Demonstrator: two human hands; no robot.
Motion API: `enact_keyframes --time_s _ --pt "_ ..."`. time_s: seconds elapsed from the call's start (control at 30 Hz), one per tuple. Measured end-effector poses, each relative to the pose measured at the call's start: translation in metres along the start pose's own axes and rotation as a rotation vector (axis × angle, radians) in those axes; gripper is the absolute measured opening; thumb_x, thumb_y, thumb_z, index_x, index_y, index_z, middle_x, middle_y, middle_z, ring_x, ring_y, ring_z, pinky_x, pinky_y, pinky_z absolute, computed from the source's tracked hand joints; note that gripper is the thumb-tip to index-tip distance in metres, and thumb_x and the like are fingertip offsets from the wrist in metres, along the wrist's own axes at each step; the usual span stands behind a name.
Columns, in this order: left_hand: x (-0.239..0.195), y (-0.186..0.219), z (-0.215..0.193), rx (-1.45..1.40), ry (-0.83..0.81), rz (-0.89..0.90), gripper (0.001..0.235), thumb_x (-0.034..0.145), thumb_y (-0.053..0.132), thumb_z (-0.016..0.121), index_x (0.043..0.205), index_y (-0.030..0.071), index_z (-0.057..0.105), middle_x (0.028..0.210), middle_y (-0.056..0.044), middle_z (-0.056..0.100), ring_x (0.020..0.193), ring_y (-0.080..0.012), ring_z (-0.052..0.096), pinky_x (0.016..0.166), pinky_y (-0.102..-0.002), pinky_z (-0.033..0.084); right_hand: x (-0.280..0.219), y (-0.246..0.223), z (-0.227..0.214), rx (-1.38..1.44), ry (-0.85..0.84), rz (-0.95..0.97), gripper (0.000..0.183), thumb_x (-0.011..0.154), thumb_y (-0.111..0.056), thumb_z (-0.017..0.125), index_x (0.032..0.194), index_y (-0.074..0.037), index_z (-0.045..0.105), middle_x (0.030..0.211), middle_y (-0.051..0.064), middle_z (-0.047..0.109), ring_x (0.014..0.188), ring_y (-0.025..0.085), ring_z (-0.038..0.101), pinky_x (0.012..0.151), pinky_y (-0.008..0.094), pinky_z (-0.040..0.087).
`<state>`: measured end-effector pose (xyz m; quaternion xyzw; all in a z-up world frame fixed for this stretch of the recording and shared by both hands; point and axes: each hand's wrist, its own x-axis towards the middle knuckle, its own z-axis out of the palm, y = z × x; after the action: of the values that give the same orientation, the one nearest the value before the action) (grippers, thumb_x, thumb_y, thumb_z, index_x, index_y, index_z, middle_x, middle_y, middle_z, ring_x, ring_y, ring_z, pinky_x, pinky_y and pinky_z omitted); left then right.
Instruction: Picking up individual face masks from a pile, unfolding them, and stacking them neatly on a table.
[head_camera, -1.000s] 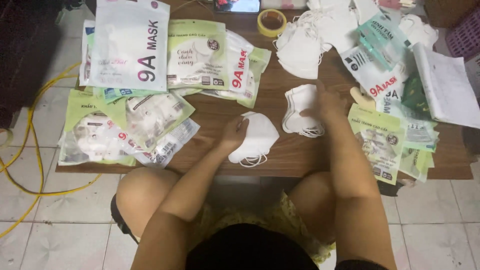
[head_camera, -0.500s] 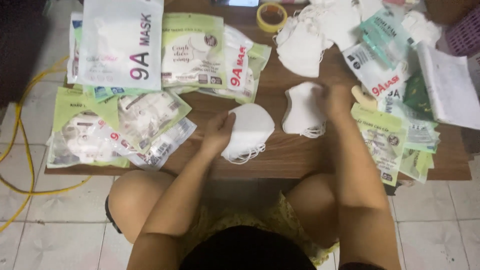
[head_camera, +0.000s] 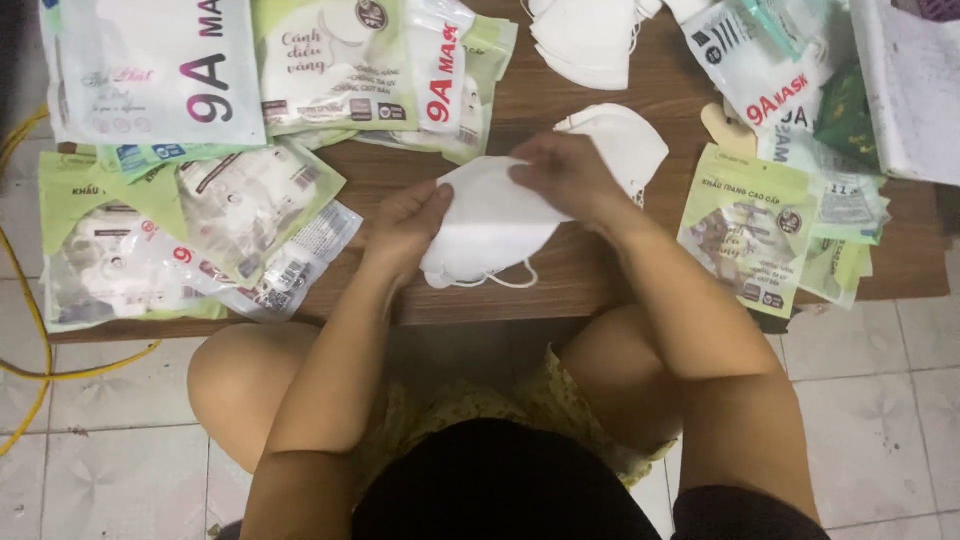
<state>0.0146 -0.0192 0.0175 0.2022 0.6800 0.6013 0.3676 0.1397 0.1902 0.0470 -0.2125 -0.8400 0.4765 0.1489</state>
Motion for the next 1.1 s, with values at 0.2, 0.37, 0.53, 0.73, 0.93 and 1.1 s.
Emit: enact_keyframes --time_s 0.2,0.37,0.53,0.73,0.93,1.1 --pt "-0.007 0.006 0.007 0.059 0.041 0.017 0.035 0.108 0.029 0.056 0.129 0.004 0.07 0.101 -0.017 0.077 0.091 -0.0231 0.074 0.083 -0.039 0.062 0.001 0.015 0.021 0.136 -0.079 0.065 0.026 0.091 -0.021 0.081 0.114 -0.011 0.076 0.102 0.013 0.074 0.098 0.024 0.071 0.093 0.04 0.057" --pt "-0.004 -0.006 0.0 -0.036 0.116 0.023 0.032 0.107 0.024 0.058 0.125 0.0 0.07 0.096 -0.014 0.076 0.086 -0.0195 0.073 0.08 -0.035 0.063 0.015 0.04 -0.015 -0.057 -0.054 -0.2 0.023 0.093 -0.015 0.079 0.114 -0.005 0.074 0.098 0.02 0.073 0.099 0.04 0.071 0.091 0.051 0.053" --pt "-0.013 0.021 -0.01 -0.235 0.116 0.017 0.025 0.106 0.017 0.057 0.118 0.001 0.071 0.087 -0.005 0.073 0.081 -0.0107 0.07 0.074 -0.025 0.062 0.025 0.091 -0.078 -0.573 0.155 -0.192 0.033 0.092 -0.018 0.081 0.123 -0.009 0.074 0.114 0.016 0.073 0.112 0.041 0.067 0.096 0.05 0.05" --pt "-0.008 0.022 -0.004 -0.153 0.099 0.033 0.024 0.103 0.019 0.062 0.111 0.0 0.075 0.087 -0.009 0.071 0.083 -0.0135 0.068 0.076 -0.032 0.061 0.023 0.076 -0.09 -0.67 0.017 0.301 0.074 0.081 -0.035 0.088 0.145 -0.007 0.061 0.136 0.027 0.063 0.127 0.048 0.058 0.101 0.055 0.048" --pt "0.032 -0.039 -0.007 -0.237 -0.1 -0.214 0.038 0.11 0.026 0.05 0.135 -0.001 0.06 0.106 -0.016 0.074 0.095 -0.0228 0.074 0.085 -0.043 0.062 0.023 0.046 -0.08 -0.821 0.002 0.419 0.077 0.079 -0.039 0.087 0.146 -0.012 0.06 0.133 0.026 0.067 0.124 0.048 0.061 0.1 0.059 0.049" --pt "0.023 -0.023 -0.007 -0.218 -0.063 -0.222 0.041 0.11 0.028 0.049 0.137 -0.003 0.057 0.113 -0.018 0.074 0.102 -0.0246 0.074 0.09 -0.045 0.061 0.025 0.046 -0.071 -0.853 0.07 0.381 0.073 0.08 -0.035 0.087 0.145 -0.014 0.062 0.131 0.025 0.067 0.121 0.046 0.063 0.098 0.057 0.05"
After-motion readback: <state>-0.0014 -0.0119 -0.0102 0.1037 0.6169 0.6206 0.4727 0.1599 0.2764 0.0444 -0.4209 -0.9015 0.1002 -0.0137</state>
